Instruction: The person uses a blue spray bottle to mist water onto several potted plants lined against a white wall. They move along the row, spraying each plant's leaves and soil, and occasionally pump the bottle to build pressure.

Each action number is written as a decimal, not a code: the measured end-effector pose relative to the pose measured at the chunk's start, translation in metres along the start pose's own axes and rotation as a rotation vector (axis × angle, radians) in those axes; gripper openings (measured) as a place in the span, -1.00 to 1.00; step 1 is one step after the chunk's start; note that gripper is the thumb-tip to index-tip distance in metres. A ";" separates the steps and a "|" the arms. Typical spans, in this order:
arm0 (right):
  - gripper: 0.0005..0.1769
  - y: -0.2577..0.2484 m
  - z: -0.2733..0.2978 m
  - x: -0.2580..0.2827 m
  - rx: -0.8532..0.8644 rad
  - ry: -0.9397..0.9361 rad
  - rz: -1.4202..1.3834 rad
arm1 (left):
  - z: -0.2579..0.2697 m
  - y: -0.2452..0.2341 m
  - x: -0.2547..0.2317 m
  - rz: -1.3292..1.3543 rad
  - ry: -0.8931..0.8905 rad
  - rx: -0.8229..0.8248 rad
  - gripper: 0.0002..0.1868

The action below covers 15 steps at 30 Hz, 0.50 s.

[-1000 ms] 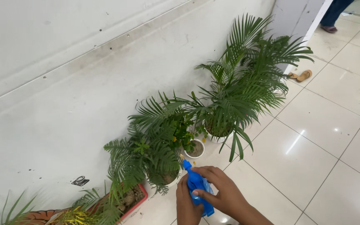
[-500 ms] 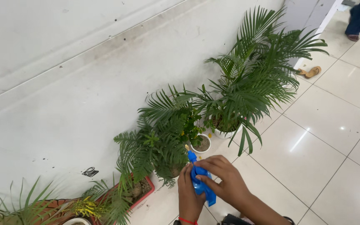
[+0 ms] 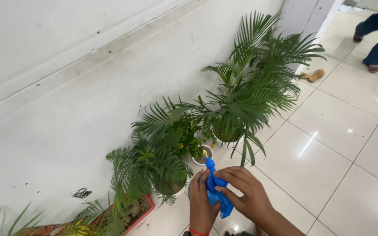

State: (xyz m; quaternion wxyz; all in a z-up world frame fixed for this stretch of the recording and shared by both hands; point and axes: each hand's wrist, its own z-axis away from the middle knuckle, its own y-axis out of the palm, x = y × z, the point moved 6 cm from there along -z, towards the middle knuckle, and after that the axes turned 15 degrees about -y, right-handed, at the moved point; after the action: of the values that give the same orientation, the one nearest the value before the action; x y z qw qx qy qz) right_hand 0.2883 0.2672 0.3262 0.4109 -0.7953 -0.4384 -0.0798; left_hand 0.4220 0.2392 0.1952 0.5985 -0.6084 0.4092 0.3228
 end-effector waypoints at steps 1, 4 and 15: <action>-0.55 -0.016 0.000 -0.004 -0.057 -0.013 0.023 | -0.005 0.008 -0.007 -0.013 0.003 0.009 0.02; -0.55 -0.073 0.007 -0.009 -0.206 -0.011 0.092 | -0.012 0.032 -0.024 -0.057 0.015 0.030 0.04; -0.53 -0.181 0.015 -0.095 -0.107 -0.058 0.095 | -0.043 0.154 -0.113 0.012 0.031 0.036 0.01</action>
State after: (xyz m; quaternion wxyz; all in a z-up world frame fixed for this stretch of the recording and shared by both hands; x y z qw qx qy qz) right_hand 0.0895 0.2687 0.3757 0.3583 -0.8380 -0.4070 -0.0605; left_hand 0.2298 0.2174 0.2266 0.6009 -0.6000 0.4280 0.3096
